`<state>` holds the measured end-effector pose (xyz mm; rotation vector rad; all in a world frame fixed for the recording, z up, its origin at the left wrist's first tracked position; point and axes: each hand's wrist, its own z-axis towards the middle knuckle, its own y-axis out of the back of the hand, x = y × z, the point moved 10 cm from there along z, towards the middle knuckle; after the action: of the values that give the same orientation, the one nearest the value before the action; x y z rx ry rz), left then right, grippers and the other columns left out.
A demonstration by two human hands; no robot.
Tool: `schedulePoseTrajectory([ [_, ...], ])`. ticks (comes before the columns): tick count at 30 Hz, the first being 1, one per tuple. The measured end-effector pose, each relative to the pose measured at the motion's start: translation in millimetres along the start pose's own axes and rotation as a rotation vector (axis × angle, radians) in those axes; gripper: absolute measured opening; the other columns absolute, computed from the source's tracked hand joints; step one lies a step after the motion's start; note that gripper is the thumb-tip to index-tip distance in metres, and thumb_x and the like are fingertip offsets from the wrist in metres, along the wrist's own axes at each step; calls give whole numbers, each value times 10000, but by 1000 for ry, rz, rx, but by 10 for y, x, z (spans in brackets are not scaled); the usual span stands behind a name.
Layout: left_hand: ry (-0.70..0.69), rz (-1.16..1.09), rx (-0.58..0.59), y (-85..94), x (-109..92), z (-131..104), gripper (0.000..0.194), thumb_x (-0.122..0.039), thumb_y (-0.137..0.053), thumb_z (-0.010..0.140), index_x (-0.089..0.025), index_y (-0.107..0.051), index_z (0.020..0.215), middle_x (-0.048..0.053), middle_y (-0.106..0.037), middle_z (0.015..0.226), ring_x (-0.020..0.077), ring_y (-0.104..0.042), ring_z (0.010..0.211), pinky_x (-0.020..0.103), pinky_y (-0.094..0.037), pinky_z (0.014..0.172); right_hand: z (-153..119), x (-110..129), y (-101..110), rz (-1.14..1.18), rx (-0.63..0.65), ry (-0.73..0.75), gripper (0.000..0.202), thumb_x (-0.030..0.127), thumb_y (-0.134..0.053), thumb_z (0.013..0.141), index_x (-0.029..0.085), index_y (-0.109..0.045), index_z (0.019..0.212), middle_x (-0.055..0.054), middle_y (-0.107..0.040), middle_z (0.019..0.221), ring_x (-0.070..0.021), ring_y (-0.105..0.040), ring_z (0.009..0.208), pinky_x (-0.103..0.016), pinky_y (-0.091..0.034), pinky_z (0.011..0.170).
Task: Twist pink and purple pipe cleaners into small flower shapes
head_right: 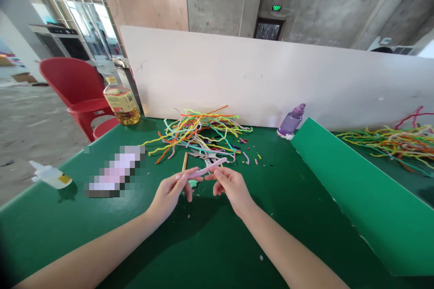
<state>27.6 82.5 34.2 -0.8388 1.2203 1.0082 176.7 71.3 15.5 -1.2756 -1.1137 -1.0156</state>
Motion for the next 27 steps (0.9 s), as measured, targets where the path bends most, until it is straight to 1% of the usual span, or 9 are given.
schedulePoseTrajectory([
  [3, -135, 158, 102, -128, -151, -80, 349, -309, -448, 889, -190, -607, 1175, 61, -683, 771, 149, -586, 547, 297, -464, 668, -24, -98, -96, -24, 69, -43, 374, 478, -561, 806, 115, -644, 836, -62, -658, 674, -89, -529, 458, -229, -356, 467],
  [7, -382, 364, 297, -341, -300, -191, 353, -230, -416, 907, -235, -550, 1234, 61, -640, 897, 116, -568, 600, 261, -471, 658, -38, -135, -121, 73, 71, -46, 388, 480, -592, 784, 127, -650, 935, -14, -603, 614, -94, -529, 492, -228, -376, 493],
  [12, -643, 711, 380, -522, -327, -320, 316, -219, -467, 895, -260, -572, 1190, 48, -629, 927, 124, -589, 715, 231, -444, 641, -40, -202, -69, 102, 21, -97, 406, 501, -581, 783, 106, -669, 815, -22, -583, 644, -83, -516, 529, -217, -382, 515],
  [15, -788, 876, 454, -663, -309, -447, 270, -265, -484, 890, -249, -610, 1129, 23, -643, 806, 122, -571, 625, 238, -403, 576, -43, -299, -72, 118, 19, -174, 426, 523, -566, 783, 107, -647, 738, -1, -537, 595, -72, -491, 478, -207, -363, 475],
  [18, -859, 911, 571, -774, -311, -570, 284, -301, -475, 892, -235, -602, 1138, 30, -646, 785, 136, -560, 608, 256, -378, 561, -47, -357, -80, 111, 20, -224, 440, 528, -542, 797, 108, -623, 695, 7, -521, 551, -60, -449, 403, -202, -330, 422],
  [20, -828, 860, 658, -811, -324, -620, 344, -369, -497, 871, -234, -571, 1178, 41, -642, 806, 149, -550, 614, 268, -375, 570, -51, -365, -75, 122, 9, -239, 448, 532, -531, 801, 114, -596, 651, 14, -500, 512, -61, -432, 380, -200, -313, 402],
  [22, -708, 723, 671, -774, -356, -586, 397, -413, -495, 860, -214, -538, 1201, 41, -619, 775, 152, -533, 604, 269, -381, 581, -55, -340, -92, 129, 24, -230, 455, 522, -526, 810, 121, -560, 596, 29, -456, 456, -62, -412, 365, -199, -305, 394],
  [24, -515, 550, 568, -645, -349, -449, 312, -354, -424, 899, -191, -546, 1135, 30, -582, 738, 137, -515, 598, 257, -394, 596, -66, -297, -155, 125, 87, -207, 467, 505, -513, 828, 123, -538, 560, 43, -408, 410, -59, -391, 349, -199, -299, 392],
  [27, -232, 337, 302, -351, -204, -219, 213, -287, -363, 924, -176, -530, 996, -5, -509, 683, 102, -464, 544, 224, -386, 544, -120, -262, -289, 103, 219, -202, 484, 498, -485, 850, 122, -528, 546, 51, -384, 389, -52, -364, 323, -193, -269, 374],
])
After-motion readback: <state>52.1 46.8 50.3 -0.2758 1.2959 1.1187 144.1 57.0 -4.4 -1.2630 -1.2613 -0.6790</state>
